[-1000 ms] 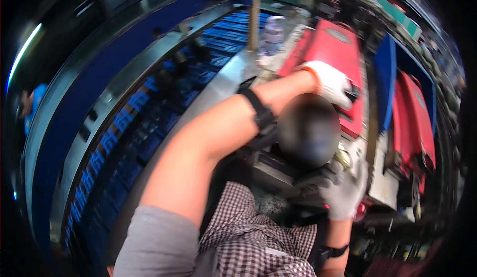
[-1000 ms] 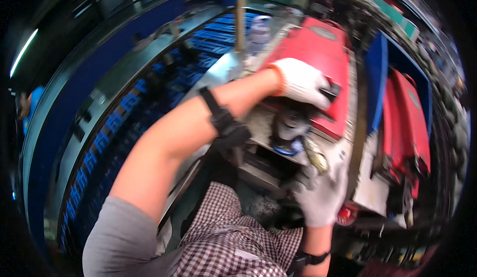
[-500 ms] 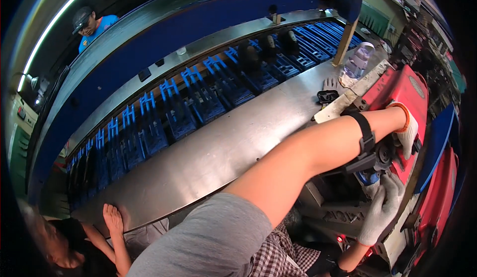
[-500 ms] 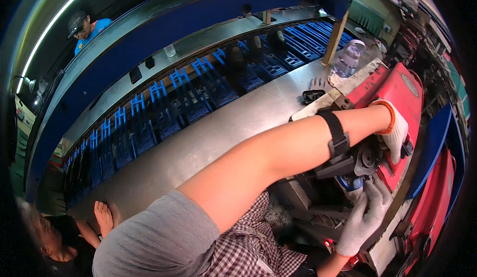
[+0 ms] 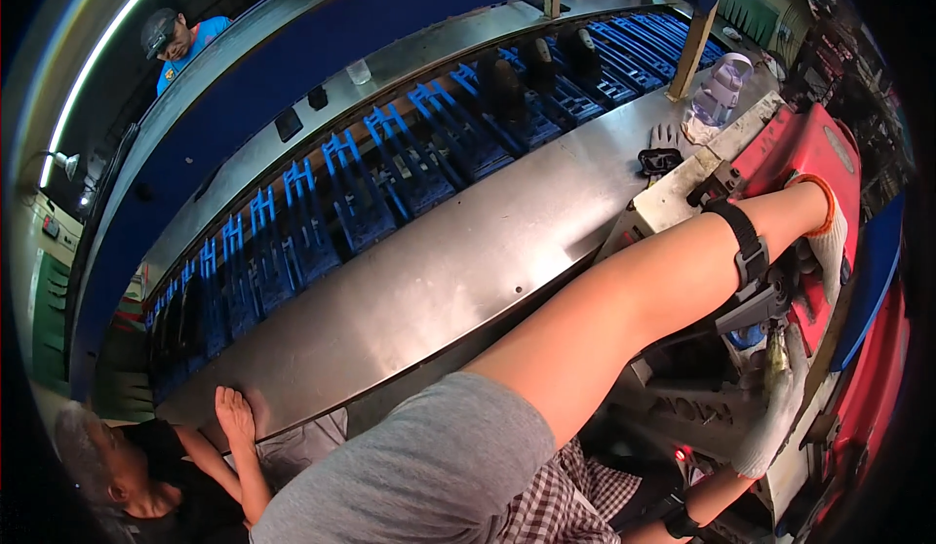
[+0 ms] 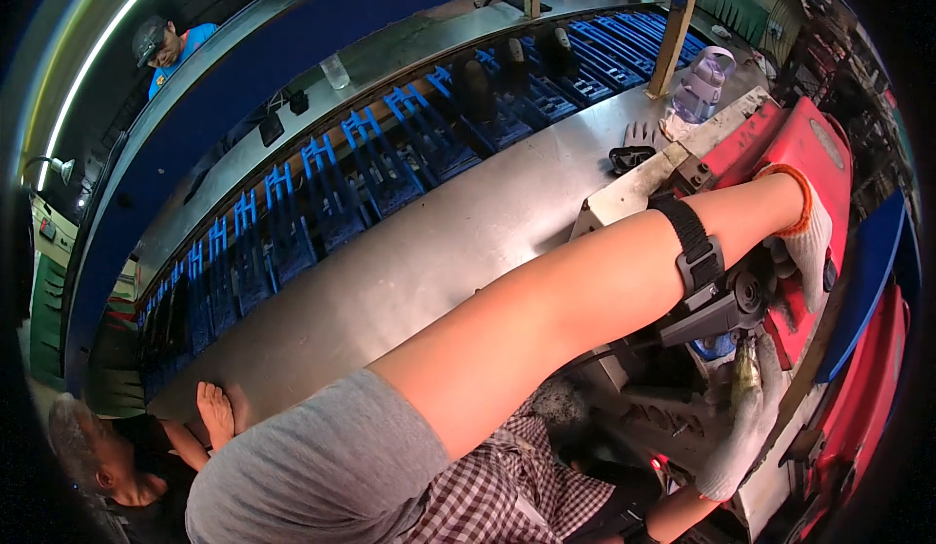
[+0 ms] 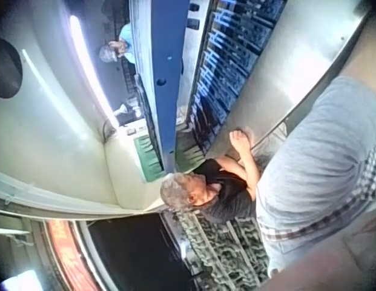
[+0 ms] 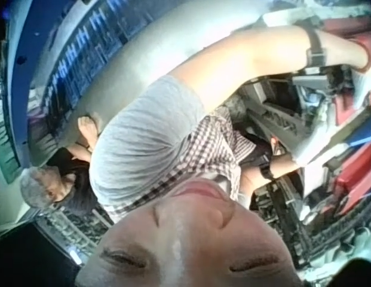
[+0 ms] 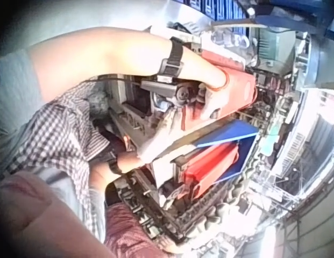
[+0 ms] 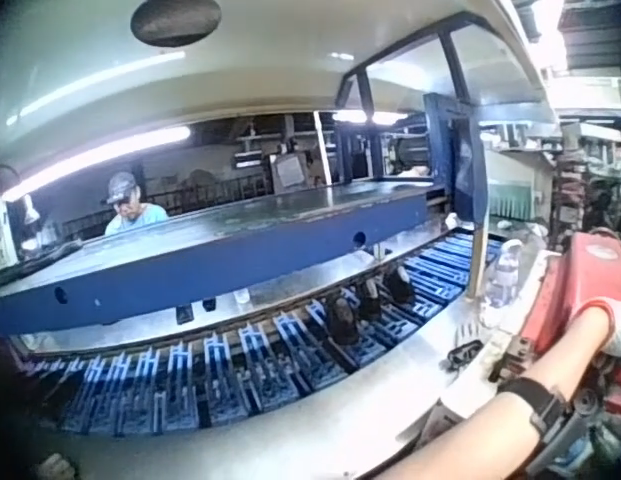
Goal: Operator uses specialized machinery to apply pressure and finish the soles of black leather shoes on a factory production line.
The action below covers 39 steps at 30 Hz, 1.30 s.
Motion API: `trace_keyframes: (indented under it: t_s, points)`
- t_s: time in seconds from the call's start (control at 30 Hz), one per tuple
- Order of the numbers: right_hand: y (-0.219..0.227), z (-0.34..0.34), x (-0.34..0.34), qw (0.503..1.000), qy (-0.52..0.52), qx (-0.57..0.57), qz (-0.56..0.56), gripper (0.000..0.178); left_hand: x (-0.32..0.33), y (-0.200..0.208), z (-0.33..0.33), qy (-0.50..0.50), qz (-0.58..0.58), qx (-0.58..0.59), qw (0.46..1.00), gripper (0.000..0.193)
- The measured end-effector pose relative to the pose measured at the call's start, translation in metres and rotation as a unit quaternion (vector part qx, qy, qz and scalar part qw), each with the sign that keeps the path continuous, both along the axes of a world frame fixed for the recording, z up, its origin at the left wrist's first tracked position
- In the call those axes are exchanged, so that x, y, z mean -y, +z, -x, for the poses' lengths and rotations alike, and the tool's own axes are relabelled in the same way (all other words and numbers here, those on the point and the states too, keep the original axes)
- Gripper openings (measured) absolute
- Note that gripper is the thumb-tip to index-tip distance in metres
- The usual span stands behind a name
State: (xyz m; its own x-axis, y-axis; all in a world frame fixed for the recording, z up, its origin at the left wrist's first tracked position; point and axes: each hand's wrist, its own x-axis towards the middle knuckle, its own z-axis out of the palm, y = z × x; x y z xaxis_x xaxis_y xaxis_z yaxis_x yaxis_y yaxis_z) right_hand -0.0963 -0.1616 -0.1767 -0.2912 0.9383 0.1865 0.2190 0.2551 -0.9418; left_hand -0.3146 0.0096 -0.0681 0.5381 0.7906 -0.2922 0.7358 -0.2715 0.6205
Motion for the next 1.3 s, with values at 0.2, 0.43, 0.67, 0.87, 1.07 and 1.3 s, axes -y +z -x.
trace_keyframes:
  t_s: [0.2,0.43,0.67,0.87,1.07,1.3]
  points:
    - [-0.005,0.001,0.002,0.998,0.019,-0.058,0.034,0.062,0.007,0.002,0.004,0.002,-0.022,-0.011,1.000,0.064]
    - [-0.021,-0.015,-0.008,0.995,-0.022,0.029,-0.097,0.072,0.058,0.008,-0.001,0.021,-0.206,0.003,0.978,0.047]
    - [-0.009,0.003,0.003,0.994,0.003,0.037,-0.102,0.061,0.085,-0.088,0.098,0.363,-0.609,0.323,0.627,0.052]
    - [-0.008,0.007,0.003,0.993,0.018,0.047,-0.103,0.057,0.194,-0.173,0.320,0.691,-0.317,0.140,0.634,0.104]
    - [0.008,0.000,0.013,0.999,-0.029,0.034,-0.004,0.053,0.375,-0.244,0.424,0.900,-0.208,0.025,0.382,0.097]
    - [0.013,0.016,0.009,0.993,0.032,0.053,-0.102,0.051,0.627,-0.268,0.511,0.973,-0.218,0.013,0.079,0.097]
